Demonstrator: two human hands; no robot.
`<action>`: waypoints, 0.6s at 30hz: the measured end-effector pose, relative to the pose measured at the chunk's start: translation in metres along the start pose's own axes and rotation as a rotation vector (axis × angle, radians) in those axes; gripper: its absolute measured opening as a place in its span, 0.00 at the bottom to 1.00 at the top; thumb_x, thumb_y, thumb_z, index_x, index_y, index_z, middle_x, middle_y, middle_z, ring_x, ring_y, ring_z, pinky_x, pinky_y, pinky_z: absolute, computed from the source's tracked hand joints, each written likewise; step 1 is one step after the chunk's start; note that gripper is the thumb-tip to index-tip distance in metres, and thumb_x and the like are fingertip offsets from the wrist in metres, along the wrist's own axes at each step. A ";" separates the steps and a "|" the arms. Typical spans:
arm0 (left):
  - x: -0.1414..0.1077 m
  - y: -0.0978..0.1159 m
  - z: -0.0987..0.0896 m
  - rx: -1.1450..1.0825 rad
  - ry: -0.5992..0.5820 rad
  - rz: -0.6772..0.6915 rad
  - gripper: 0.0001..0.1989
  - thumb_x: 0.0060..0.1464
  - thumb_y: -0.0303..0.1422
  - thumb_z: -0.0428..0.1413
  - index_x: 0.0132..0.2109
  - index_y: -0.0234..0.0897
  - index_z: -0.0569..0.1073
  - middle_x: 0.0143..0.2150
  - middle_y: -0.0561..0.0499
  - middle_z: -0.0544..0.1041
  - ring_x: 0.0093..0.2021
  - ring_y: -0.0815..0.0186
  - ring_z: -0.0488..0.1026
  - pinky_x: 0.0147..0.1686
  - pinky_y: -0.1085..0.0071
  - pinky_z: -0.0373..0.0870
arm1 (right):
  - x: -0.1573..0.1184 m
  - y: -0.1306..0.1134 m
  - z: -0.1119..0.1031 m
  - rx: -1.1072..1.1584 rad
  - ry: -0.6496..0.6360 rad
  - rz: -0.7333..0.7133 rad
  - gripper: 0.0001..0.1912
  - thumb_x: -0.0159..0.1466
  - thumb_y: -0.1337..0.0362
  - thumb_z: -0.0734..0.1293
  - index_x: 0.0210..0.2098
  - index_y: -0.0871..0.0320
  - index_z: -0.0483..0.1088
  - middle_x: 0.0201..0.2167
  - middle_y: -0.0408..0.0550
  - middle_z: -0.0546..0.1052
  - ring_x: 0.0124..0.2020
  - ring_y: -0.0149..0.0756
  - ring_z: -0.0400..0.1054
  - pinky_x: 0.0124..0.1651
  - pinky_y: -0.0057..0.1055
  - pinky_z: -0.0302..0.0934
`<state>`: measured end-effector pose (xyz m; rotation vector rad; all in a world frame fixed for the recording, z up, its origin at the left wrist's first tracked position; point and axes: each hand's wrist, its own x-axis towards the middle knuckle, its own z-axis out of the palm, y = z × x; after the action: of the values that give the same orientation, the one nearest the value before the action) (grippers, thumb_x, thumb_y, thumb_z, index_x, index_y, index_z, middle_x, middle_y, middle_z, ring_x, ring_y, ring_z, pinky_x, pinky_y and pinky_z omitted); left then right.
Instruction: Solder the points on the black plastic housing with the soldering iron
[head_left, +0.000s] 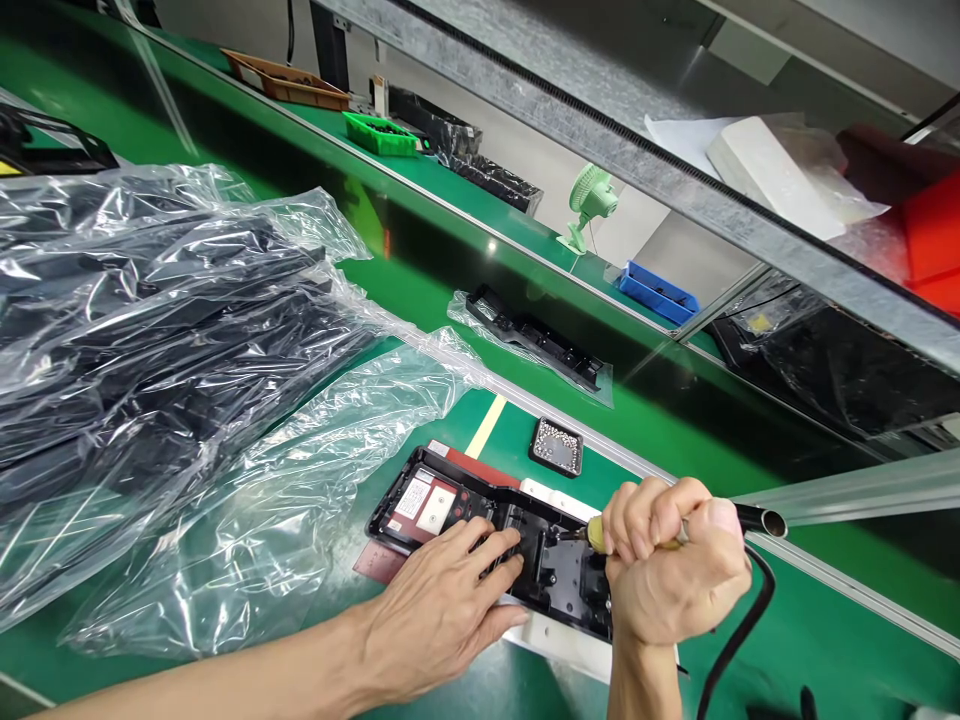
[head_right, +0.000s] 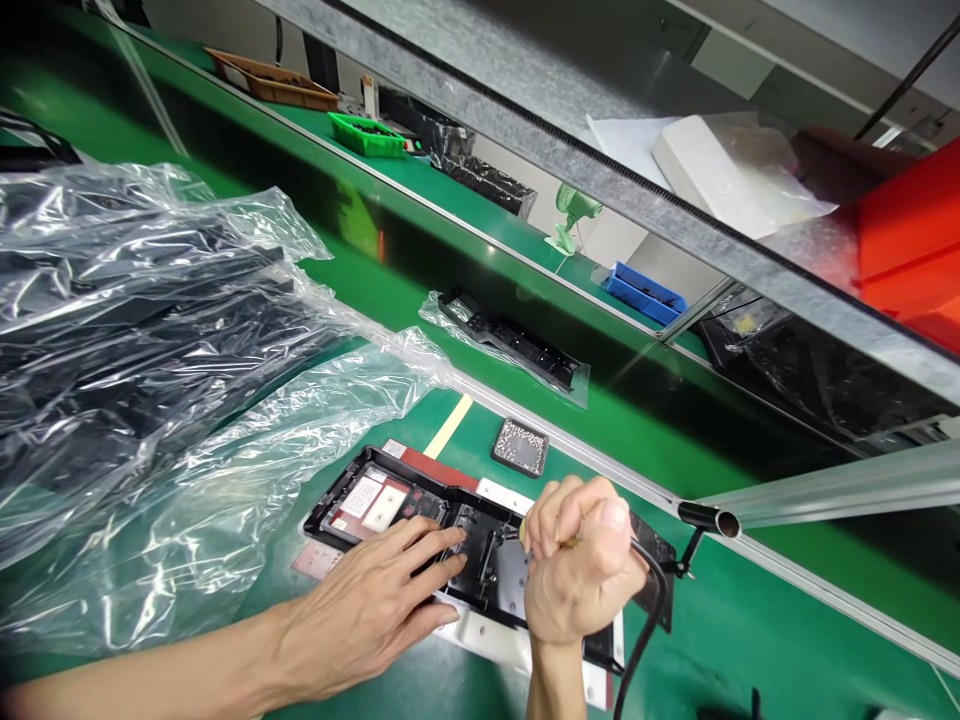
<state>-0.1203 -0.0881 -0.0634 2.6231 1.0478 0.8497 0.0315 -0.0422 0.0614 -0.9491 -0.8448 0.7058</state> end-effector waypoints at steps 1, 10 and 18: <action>0.000 0.000 0.000 0.001 0.000 -0.001 0.19 0.69 0.41 0.50 0.57 0.33 0.72 0.59 0.43 0.73 0.53 0.49 0.69 0.49 0.50 0.76 | 0.000 0.000 0.000 0.002 -0.001 -0.001 0.22 0.60 0.56 0.62 0.14 0.56 0.55 0.08 0.36 0.53 0.09 0.27 0.44 0.09 0.25 0.43; 0.000 0.000 0.001 0.008 -0.002 -0.001 0.19 0.69 0.41 0.50 0.57 0.33 0.72 0.59 0.43 0.72 0.54 0.48 0.68 0.49 0.48 0.76 | 0.000 -0.001 -0.002 0.008 0.013 0.013 0.21 0.60 0.57 0.62 0.14 0.56 0.55 0.08 0.37 0.54 0.09 0.27 0.45 0.10 0.25 0.44; 0.000 -0.001 0.000 0.008 -0.007 0.006 0.19 0.69 0.41 0.50 0.57 0.33 0.72 0.59 0.42 0.72 0.52 0.49 0.69 0.47 0.50 0.76 | 0.001 0.000 -0.004 0.021 -0.018 0.006 0.21 0.61 0.58 0.62 0.14 0.57 0.56 0.09 0.37 0.54 0.09 0.27 0.46 0.10 0.24 0.46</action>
<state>-0.1206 -0.0877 -0.0637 2.6345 1.0444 0.8388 0.0353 -0.0436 0.0605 -0.9285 -0.8490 0.7280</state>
